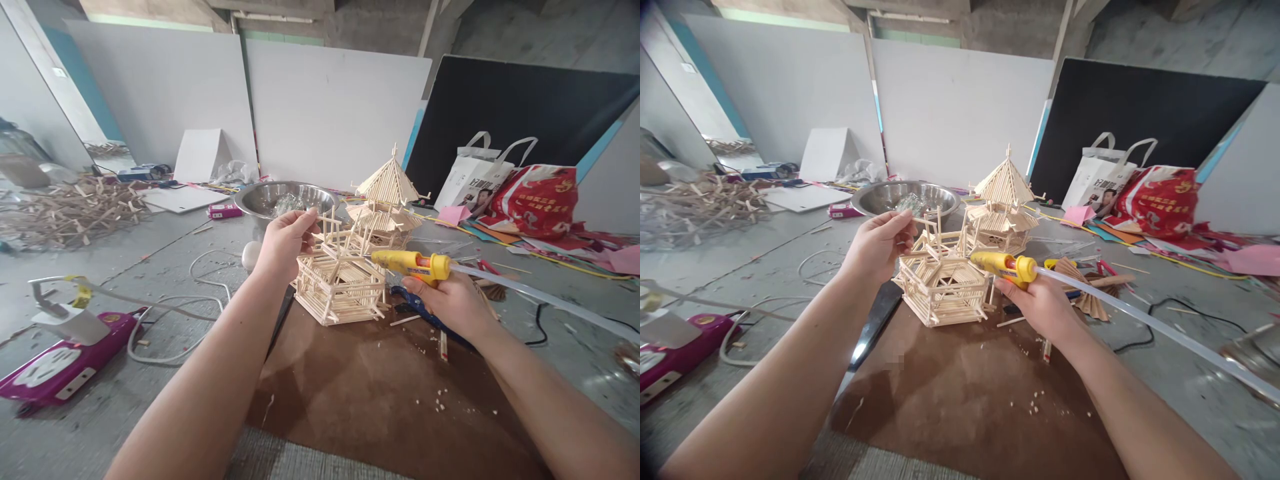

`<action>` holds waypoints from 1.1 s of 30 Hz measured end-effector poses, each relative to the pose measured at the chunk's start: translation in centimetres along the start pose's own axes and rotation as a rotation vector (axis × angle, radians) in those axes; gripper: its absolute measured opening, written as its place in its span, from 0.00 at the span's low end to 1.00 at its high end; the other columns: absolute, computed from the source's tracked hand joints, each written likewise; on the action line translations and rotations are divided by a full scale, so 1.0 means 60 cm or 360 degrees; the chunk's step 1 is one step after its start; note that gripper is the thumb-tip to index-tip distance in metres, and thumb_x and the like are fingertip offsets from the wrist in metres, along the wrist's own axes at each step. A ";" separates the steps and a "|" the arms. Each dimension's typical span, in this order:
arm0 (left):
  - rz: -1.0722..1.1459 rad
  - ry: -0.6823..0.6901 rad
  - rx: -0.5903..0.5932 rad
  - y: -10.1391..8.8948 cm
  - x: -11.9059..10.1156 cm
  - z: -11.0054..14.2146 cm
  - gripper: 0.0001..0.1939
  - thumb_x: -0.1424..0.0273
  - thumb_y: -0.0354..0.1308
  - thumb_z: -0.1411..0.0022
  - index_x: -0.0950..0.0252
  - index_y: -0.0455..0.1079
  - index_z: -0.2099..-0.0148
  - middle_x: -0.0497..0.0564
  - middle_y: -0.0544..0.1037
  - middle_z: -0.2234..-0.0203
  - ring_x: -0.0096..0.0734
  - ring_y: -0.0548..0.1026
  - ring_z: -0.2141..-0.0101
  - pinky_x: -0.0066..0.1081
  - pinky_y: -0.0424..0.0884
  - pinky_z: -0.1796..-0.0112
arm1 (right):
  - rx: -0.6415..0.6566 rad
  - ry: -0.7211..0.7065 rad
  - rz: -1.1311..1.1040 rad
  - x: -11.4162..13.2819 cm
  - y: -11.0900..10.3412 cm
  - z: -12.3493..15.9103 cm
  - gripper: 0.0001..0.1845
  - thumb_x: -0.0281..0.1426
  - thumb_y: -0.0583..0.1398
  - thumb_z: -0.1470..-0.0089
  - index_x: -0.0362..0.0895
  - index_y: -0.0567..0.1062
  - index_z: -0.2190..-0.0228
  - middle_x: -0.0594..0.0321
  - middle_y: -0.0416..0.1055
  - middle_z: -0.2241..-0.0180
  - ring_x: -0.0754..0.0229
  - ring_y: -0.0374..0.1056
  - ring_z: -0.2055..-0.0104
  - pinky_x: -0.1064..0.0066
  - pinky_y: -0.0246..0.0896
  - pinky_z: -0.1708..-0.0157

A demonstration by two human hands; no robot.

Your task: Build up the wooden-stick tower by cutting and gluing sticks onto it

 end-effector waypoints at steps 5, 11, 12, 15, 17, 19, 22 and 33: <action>-0.0001 0.0007 -0.0001 0.000 0.000 0.001 0.12 0.63 0.61 0.55 0.66 0.64 0.78 0.45 0.67 0.82 0.17 0.61 0.85 0.21 0.56 0.85 | 0.0018 0.0025 0.0020 -0.005 0.002 0.001 0.19 0.43 0.54 0.52 0.45 0.71 0.84 0.66 0.62 0.91 0.57 0.66 0.80 0.70 0.56 0.80; 0.0003 0.0003 0.0000 0.001 -0.002 0.001 0.12 0.63 0.61 0.55 0.66 0.64 0.78 0.45 0.67 0.83 0.18 0.62 0.85 0.21 0.56 0.85 | 0.0013 -0.0006 0.0029 -0.002 0.002 0.001 0.18 0.42 0.54 0.51 0.45 0.71 0.84 0.66 0.62 0.91 0.58 0.64 0.81 0.71 0.55 0.81; 0.0000 0.0003 -0.0002 0.001 -0.002 0.002 0.12 0.63 0.61 0.55 0.66 0.64 0.79 0.45 0.67 0.83 0.18 0.62 0.85 0.21 0.56 0.85 | 0.0010 -0.0010 0.0035 -0.002 0.002 0.000 0.18 0.42 0.54 0.51 0.45 0.72 0.83 0.66 0.62 0.90 0.59 0.64 0.81 0.71 0.55 0.81; -0.0001 0.0001 -0.0001 0.001 -0.002 0.001 0.12 0.64 0.61 0.55 0.66 0.63 0.78 0.46 0.67 0.83 0.18 0.61 0.85 0.21 0.56 0.85 | -0.0003 -0.0023 0.0052 -0.002 0.000 0.000 0.17 0.42 0.53 0.51 0.44 0.73 0.78 0.64 0.67 0.86 0.59 0.65 0.80 0.71 0.56 0.80; 0.0001 0.0004 0.0005 0.002 -0.001 0.001 0.12 0.64 0.61 0.54 0.66 0.64 0.78 0.46 0.67 0.82 0.18 0.61 0.85 0.21 0.56 0.85 | 0.0000 -0.0021 0.0059 -0.002 0.000 0.001 0.17 0.42 0.53 0.51 0.43 0.74 0.78 0.64 0.67 0.86 0.59 0.65 0.80 0.71 0.56 0.80; -0.0002 0.0010 0.0010 0.002 -0.001 0.000 0.12 0.64 0.60 0.54 0.66 0.64 0.78 0.46 0.67 0.82 0.18 0.61 0.84 0.21 0.56 0.85 | 0.0013 -0.0010 0.0062 -0.003 0.001 0.003 0.18 0.42 0.53 0.51 0.43 0.73 0.80 0.65 0.64 0.89 0.59 0.64 0.81 0.71 0.55 0.81; -0.0011 0.0015 0.0008 0.002 -0.001 0.000 0.12 0.64 0.60 0.54 0.66 0.63 0.78 0.46 0.67 0.82 0.18 0.61 0.84 0.21 0.56 0.85 | 0.0010 -0.0011 0.0059 -0.004 0.002 0.005 0.18 0.42 0.53 0.51 0.44 0.72 0.82 0.67 0.61 0.91 0.59 0.63 0.82 0.71 0.54 0.81; -0.0004 0.0011 0.0012 0.001 -0.002 0.000 0.13 0.63 0.61 0.55 0.66 0.63 0.77 0.45 0.67 0.82 0.18 0.61 0.84 0.21 0.56 0.86 | 0.0086 0.0063 -0.0089 -0.027 0.012 0.012 0.20 0.45 0.54 0.53 0.44 0.72 0.82 0.67 0.61 0.92 0.61 0.61 0.86 0.71 0.55 0.82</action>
Point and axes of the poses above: each hand's wrist, its own z-axis away from the middle knuckle, its own y-axis out of the palm, x = y × z, the point moved 7 cm from there along -z, towards the middle knuckle
